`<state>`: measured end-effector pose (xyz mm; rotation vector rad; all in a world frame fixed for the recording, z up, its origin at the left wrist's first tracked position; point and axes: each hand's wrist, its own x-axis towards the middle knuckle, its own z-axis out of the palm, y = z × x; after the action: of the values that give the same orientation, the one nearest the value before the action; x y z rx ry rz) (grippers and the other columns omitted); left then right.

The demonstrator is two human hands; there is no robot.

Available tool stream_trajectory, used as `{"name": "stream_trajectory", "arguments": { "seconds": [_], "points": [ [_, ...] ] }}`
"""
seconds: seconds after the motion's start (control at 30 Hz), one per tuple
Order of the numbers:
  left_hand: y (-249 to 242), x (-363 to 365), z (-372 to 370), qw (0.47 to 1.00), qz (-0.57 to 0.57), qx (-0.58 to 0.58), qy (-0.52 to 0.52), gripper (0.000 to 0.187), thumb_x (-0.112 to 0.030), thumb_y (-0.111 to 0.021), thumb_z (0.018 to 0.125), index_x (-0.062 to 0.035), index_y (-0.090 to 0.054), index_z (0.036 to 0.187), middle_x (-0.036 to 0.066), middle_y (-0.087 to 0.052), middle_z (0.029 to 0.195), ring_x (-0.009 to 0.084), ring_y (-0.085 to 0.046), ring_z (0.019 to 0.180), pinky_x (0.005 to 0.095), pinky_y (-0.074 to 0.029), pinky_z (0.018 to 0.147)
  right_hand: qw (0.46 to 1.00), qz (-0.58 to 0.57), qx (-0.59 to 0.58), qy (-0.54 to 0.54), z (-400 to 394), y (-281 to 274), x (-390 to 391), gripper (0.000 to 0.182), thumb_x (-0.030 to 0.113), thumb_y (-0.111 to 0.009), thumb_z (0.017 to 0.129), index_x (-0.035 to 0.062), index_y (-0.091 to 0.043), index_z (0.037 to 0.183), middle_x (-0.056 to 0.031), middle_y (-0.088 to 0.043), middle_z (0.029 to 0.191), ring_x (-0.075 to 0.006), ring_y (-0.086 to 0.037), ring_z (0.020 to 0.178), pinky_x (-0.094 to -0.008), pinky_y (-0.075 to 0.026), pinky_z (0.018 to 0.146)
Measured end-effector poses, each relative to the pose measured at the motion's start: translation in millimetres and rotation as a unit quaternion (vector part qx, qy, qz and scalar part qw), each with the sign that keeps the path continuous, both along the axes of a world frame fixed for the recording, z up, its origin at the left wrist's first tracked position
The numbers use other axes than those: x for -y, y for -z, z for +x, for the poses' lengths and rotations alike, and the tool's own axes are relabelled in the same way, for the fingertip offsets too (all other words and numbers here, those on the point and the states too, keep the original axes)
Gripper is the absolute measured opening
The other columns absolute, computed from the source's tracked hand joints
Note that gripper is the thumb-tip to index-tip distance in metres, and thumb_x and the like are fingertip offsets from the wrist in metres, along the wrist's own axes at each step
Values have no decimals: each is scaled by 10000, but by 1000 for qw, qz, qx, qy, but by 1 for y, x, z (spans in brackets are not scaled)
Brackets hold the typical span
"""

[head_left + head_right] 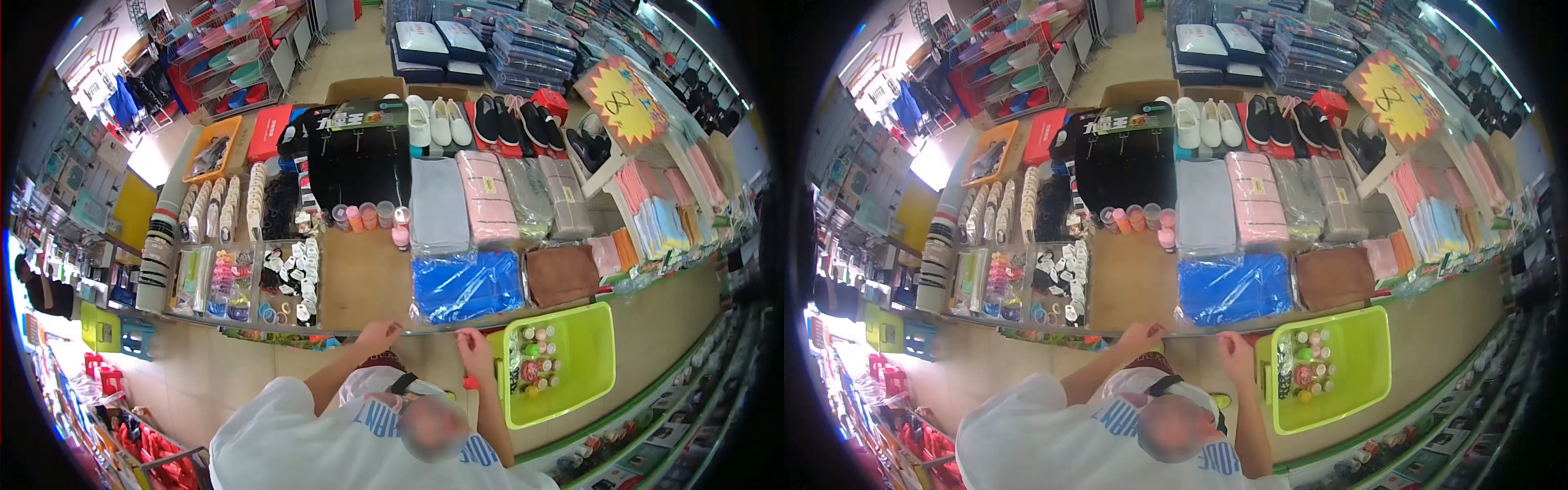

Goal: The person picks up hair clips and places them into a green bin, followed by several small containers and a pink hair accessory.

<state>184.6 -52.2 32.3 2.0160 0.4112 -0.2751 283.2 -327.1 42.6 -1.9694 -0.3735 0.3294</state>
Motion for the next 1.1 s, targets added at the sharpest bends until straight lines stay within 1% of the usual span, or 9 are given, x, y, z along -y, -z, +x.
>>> {"name": "stream_trajectory", "arguments": {
  "seconds": [0.13,0.4,0.57,0.7,0.8,0.87,0.97,1.03,1.1],
  "points": [
    [25,-78,15,998,44,40,-9,272,-248,-589,906,-52,-666,1077,120,-694,838,273,-671,759,384,-534,722,996,-61,-10,-65,8,-26,-80,170,136,-631,921,20,-652,1044,-38,-657,757,-89,-583,656,-256,-473,610],
    [31,-162,51,987,59,94,-118,219,-166,-632,859,-28,-654,1027,134,-662,890,277,-653,752,389,-526,709,983,-92,6,-157,64,-37,-193,213,191,-647,889,29,-650,1028,-137,-700,838,-263,-684,740,-362,-535,680],
    [22,-213,87,940,236,160,-189,356,-92,-639,812,-24,-564,1153,162,-556,1176,358,-644,876,454,-532,752,968,-101,83,-214,113,-15,-282,276,175,-646,877,50,-604,1120,-116,-680,809,-254,-676,731,-371,-530,685],
    [11,-255,134,933,275,183,-143,423,-91,-641,799,-36,-507,1197,168,-496,1251,379,-636,945,469,-540,786,964,-138,76,-215,146,-14,-368,394,131,-653,849,89,-533,1222,-122,-665,835,-284,-672,775,-404,-523,695],
    [16,-264,153,934,301,168,-90,436,-104,-657,794,-42,-491,1192,167,-474,1266,380,-640,958,458,-550,795,946,-62,253,-194,152,11,-404,390,145,-649,834,96,-515,1197,-158,-655,926,-360,-653,873,-477,-508,720],
    [25,-269,168,944,313,92,-49,454,-130,-671,794,-52,-481,1199,154,-461,1296,378,-646,959,452,-559,799,928,-204,206,-235,158,7,-415,340,183,-647,828,93,-521,1130,-191,-641,1004,-419,-625,952,-526,-495,743],
    [32,-272,177,901,416,122,5,460,-177,-686,801,-77,-492,1206,147,-467,1256,347,-663,953,417,-586,774,903,-262,245,-238,159,25,-415,264,210,-616,846,117,-546,1083,-172,-648,974,-400,-640,927,-526,-498,774],
    [4,-265,181,891,450,34,53,470,-181,-700,795,-80,-502,1209,169,-458,1242,354,-658,974,420,-588,771,882,-320,242,-248,152,-3,-400,333,266,-583,888,179,-574,1209,-103,-652,1093,-243,-653,1031,-466,-520,830],
    [12,-266,183,913,408,18,-6,470,-190,-696,803,-85,-508,1222,167,-479,1218,382,-643,999,427,-586,772,905,-206,342,-150,138,-24,-370,271,264,-566,896,181,-622,1147,-84,-647,1082,-212,-632,1077,-442,-514,844]
  ]
}}
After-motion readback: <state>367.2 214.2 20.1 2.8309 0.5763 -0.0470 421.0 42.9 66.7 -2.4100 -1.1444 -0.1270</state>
